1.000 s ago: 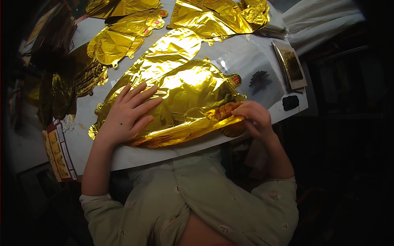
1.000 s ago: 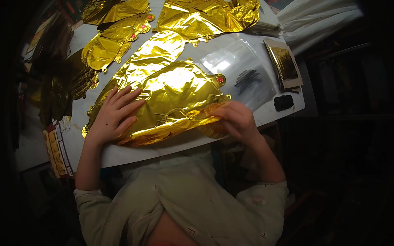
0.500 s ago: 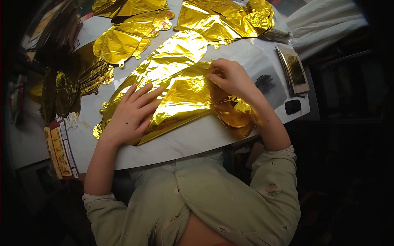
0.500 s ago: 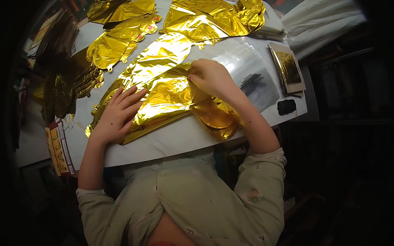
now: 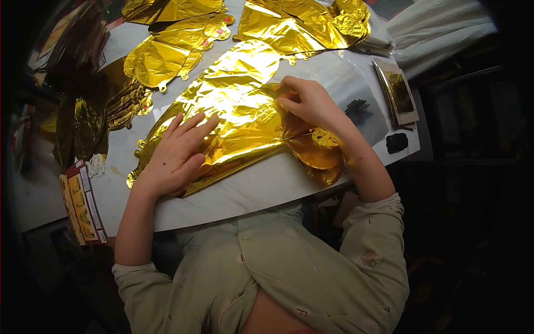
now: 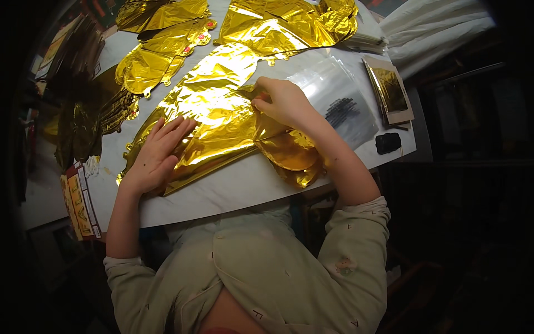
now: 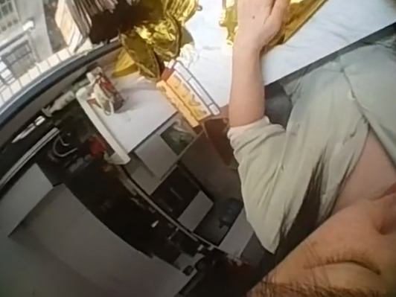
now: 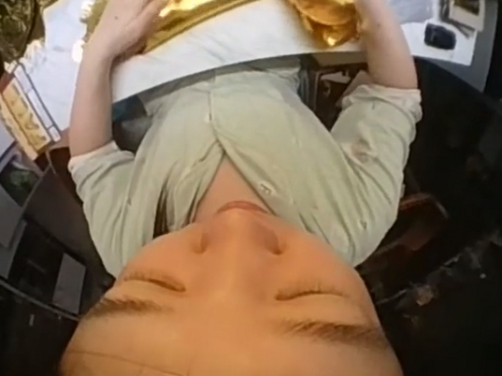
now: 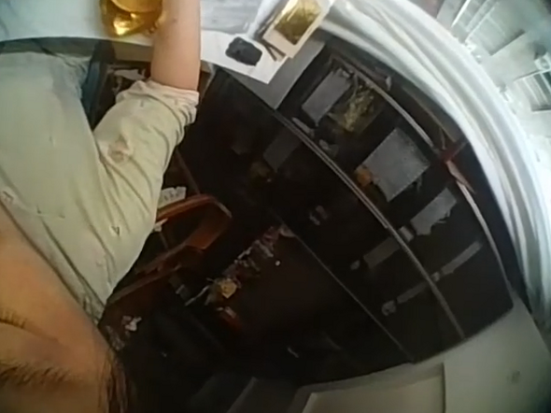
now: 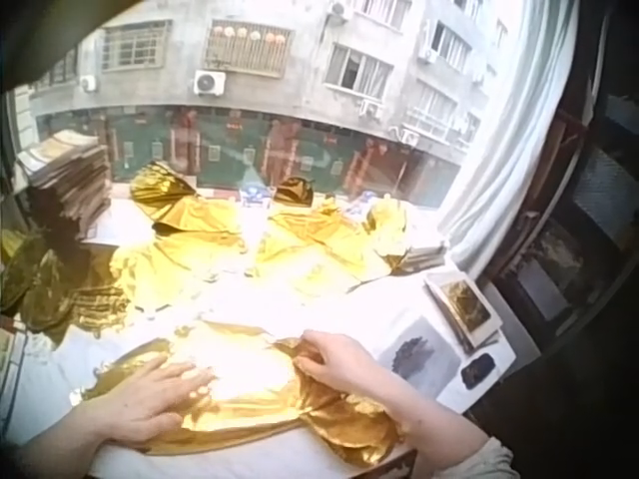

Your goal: Folding a gold foil balloon and placing it into a plastic sleeve with a cardboard insert.

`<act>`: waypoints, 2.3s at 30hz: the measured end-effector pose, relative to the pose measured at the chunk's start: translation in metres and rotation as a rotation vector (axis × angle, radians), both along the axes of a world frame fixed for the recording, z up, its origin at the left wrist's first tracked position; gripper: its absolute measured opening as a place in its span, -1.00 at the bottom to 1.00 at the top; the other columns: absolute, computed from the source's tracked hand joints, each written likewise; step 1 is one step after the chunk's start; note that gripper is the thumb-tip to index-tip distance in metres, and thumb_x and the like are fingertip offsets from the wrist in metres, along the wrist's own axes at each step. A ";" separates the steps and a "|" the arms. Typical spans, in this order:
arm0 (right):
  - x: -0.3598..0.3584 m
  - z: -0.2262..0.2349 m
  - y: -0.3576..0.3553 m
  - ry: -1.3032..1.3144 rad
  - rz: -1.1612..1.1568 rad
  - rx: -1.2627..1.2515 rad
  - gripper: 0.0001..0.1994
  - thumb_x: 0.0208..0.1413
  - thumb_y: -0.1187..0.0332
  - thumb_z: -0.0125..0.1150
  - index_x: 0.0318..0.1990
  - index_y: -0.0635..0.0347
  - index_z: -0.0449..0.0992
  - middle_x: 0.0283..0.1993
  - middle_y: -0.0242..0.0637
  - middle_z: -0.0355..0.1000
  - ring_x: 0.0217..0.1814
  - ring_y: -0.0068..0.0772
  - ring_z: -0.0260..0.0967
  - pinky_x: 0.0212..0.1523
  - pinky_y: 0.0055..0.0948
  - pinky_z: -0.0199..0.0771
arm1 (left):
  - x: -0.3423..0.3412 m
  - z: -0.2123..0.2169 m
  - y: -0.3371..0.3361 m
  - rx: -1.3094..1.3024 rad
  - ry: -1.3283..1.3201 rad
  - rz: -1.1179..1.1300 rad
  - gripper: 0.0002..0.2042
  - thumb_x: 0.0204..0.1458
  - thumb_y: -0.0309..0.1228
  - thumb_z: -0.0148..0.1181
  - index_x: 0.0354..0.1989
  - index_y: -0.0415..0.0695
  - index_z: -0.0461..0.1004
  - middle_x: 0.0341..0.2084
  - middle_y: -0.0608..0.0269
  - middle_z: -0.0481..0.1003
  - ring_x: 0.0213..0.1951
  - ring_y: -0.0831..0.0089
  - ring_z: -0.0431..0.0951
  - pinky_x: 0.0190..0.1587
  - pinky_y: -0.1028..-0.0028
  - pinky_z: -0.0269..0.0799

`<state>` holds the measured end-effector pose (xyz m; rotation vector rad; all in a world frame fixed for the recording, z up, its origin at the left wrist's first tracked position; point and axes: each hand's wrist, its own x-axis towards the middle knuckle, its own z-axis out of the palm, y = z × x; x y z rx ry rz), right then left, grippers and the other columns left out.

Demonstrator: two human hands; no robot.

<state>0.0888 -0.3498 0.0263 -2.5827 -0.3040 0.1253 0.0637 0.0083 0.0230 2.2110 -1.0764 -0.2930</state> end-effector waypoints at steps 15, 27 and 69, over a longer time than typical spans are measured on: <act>-0.121 0.031 -0.079 -0.040 -0.137 -0.014 -0.49 0.12 0.63 0.19 0.26 0.11 0.47 0.13 -0.19 0.49 0.22 -0.25 0.46 0.15 -0.34 0.46 | -0.007 -0.004 -0.002 0.166 -0.150 -0.029 -0.41 0.18 -0.19 0.28 0.44 0.23 0.42 0.52 0.30 0.26 0.55 0.06 0.14 0.58 -0.15 -0.15; -0.143 0.002 -0.079 -0.252 0.045 0.253 -0.46 -0.23 0.72 0.06 -0.01 0.20 0.67 0.28 -0.04 0.51 0.52 0.20 0.25 0.47 0.05 0.25 | -0.006 -0.003 -0.003 0.186 -0.159 -0.031 -0.39 0.15 -0.19 0.29 0.45 0.23 0.41 0.53 0.31 0.24 0.55 0.06 0.13 0.58 -0.15 -0.15; 0.032 -0.011 0.014 -0.154 0.162 0.089 -0.81 0.14 0.27 0.43 -0.14 0.07 0.64 -0.13 -0.24 0.46 -0.02 -0.13 0.40 0.03 -0.25 0.45 | -0.009 -0.005 -0.003 0.189 -0.219 -0.012 -0.22 0.19 0.12 0.21 0.53 0.01 0.25 0.52 0.26 0.25 0.55 0.11 0.14 0.60 -0.07 -0.18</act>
